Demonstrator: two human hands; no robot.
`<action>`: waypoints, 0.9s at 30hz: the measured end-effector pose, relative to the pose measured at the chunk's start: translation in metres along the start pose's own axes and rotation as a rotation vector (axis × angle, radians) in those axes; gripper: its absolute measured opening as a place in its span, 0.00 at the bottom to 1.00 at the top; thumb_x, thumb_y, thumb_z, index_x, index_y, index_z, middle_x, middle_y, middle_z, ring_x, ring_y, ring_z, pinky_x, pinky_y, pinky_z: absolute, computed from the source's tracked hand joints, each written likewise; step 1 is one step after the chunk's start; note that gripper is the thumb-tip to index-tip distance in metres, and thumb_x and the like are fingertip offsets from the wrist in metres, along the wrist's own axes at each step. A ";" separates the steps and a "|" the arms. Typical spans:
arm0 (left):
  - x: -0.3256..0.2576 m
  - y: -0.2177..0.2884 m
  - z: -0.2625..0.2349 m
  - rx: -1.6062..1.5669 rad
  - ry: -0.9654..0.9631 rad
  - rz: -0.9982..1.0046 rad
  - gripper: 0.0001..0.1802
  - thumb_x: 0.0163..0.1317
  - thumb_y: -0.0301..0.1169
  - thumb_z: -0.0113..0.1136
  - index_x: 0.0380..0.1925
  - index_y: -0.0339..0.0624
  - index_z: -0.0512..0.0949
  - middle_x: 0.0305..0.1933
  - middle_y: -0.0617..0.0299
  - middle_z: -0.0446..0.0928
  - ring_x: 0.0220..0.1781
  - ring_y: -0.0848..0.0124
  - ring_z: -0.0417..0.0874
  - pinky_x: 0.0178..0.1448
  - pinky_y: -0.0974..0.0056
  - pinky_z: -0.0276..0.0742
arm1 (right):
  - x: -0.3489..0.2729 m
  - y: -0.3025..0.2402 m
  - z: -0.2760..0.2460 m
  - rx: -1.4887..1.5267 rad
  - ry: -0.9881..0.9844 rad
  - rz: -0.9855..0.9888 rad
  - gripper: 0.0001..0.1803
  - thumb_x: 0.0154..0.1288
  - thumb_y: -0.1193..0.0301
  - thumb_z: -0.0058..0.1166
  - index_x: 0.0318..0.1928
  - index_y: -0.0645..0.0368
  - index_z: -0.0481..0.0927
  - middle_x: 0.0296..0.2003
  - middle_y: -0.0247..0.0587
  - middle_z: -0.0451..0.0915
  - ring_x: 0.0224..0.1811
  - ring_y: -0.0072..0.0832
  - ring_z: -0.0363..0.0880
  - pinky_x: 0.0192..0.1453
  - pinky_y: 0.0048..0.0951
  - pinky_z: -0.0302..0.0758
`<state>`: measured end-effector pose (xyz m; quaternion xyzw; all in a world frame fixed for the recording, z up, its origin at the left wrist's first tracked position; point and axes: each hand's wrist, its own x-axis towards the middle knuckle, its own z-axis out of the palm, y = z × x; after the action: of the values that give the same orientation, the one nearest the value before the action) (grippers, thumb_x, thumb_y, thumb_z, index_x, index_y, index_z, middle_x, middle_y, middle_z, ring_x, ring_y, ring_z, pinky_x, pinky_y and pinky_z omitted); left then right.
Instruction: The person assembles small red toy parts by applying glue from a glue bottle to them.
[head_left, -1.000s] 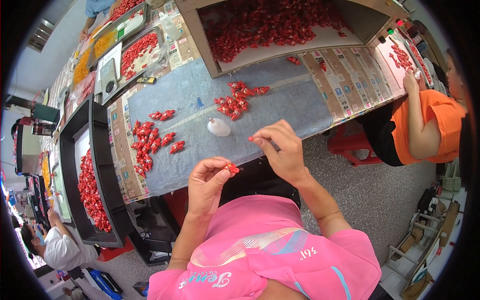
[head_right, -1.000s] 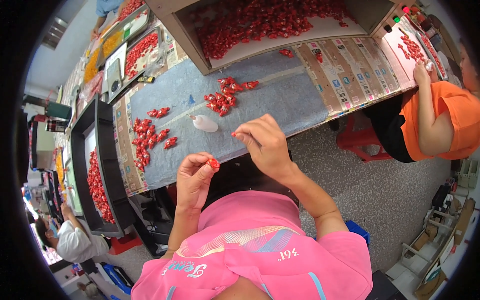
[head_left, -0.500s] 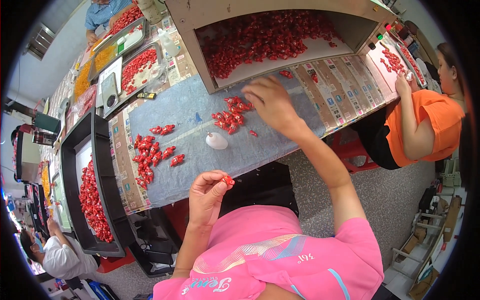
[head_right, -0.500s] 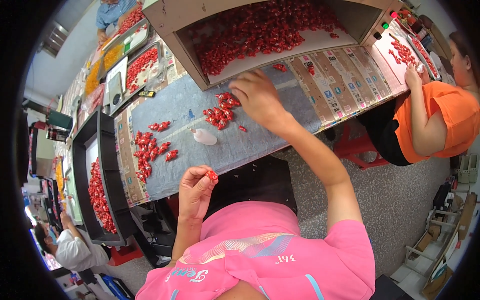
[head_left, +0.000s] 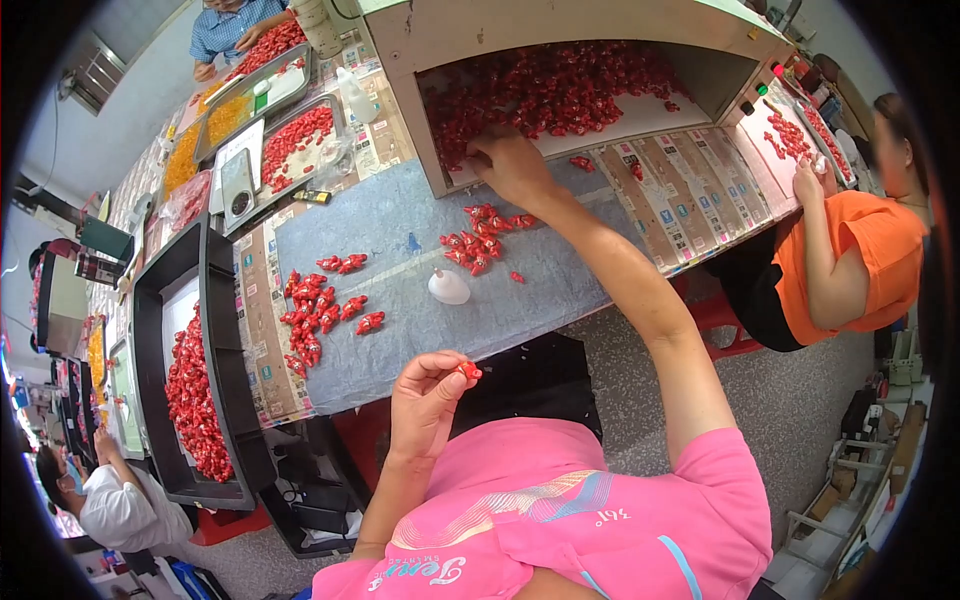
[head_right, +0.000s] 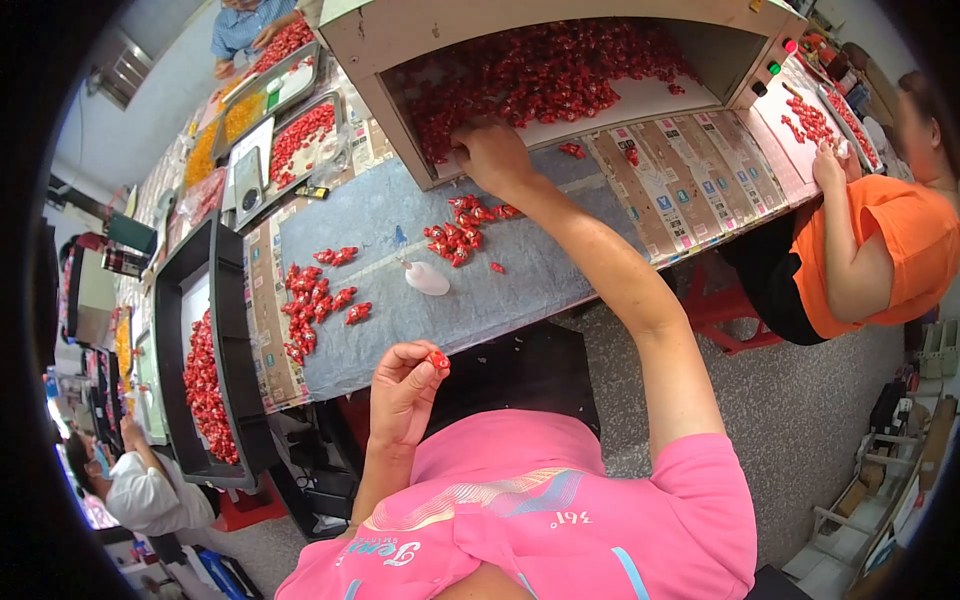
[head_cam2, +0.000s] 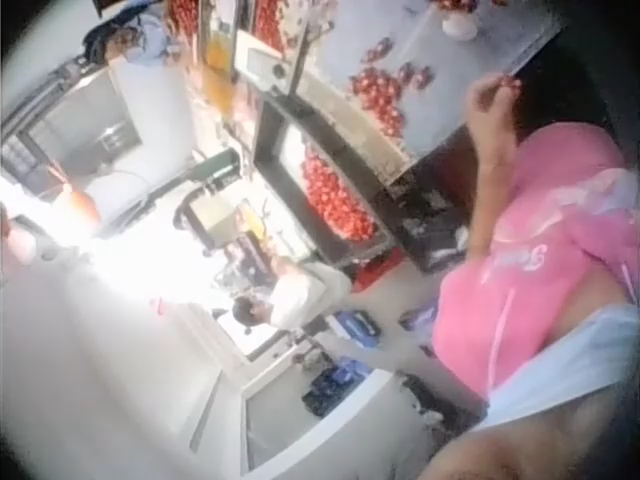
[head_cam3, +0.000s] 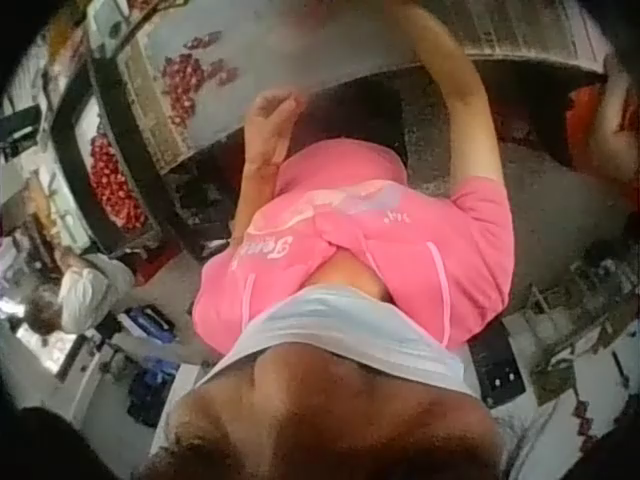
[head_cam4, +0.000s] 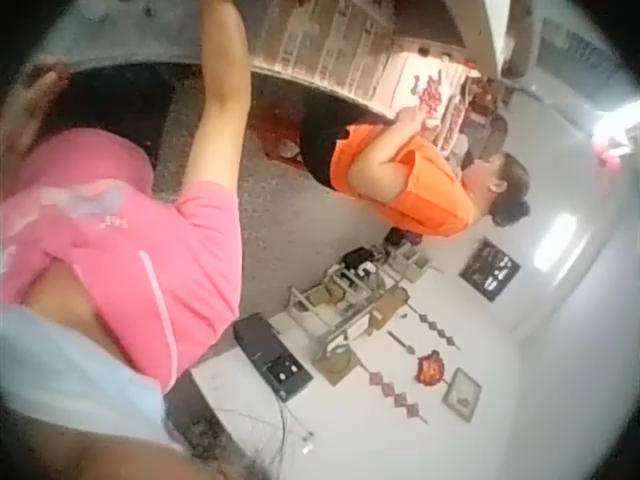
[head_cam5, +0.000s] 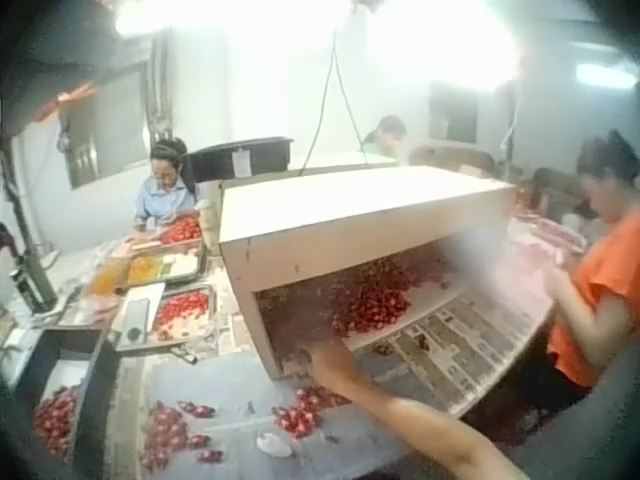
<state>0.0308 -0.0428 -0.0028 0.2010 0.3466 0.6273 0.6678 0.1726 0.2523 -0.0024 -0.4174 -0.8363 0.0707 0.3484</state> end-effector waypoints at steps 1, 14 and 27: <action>0.001 0.000 0.000 -0.002 0.000 0.002 0.09 0.58 0.17 0.60 0.38 0.38 0.76 0.42 0.56 0.77 0.43 0.68 0.81 0.48 0.67 0.80 | -0.002 0.002 -0.003 -0.001 -0.001 -0.002 0.09 0.50 0.72 0.57 0.35 0.56 0.83 0.37 0.47 0.81 0.42 0.45 0.79 0.47 0.42 0.76; 0.010 0.005 0.003 -0.037 -0.021 0.021 0.10 0.57 0.16 0.60 0.38 0.36 0.76 0.46 0.55 0.77 0.47 0.69 0.80 0.55 0.65 0.78 | -0.152 -0.117 -0.084 1.254 -0.387 0.572 0.08 0.65 0.75 0.56 0.43 0.64 0.78 0.38 0.31 0.79 0.40 0.15 0.76 0.45 0.19 0.74; 0.007 -0.002 0.006 0.013 -0.044 0.010 0.11 0.55 0.15 0.62 0.38 0.37 0.76 0.45 0.55 0.76 0.46 0.68 0.80 0.54 0.66 0.79 | -0.177 -0.124 -0.078 1.310 -0.353 0.592 0.08 0.65 0.73 0.57 0.41 0.66 0.79 0.36 0.32 0.80 0.38 0.15 0.77 0.42 0.18 0.75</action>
<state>0.0361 -0.0347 -0.0019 0.2207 0.3347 0.6240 0.6707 0.2146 0.0272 0.0133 -0.3143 -0.5188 0.7125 0.3527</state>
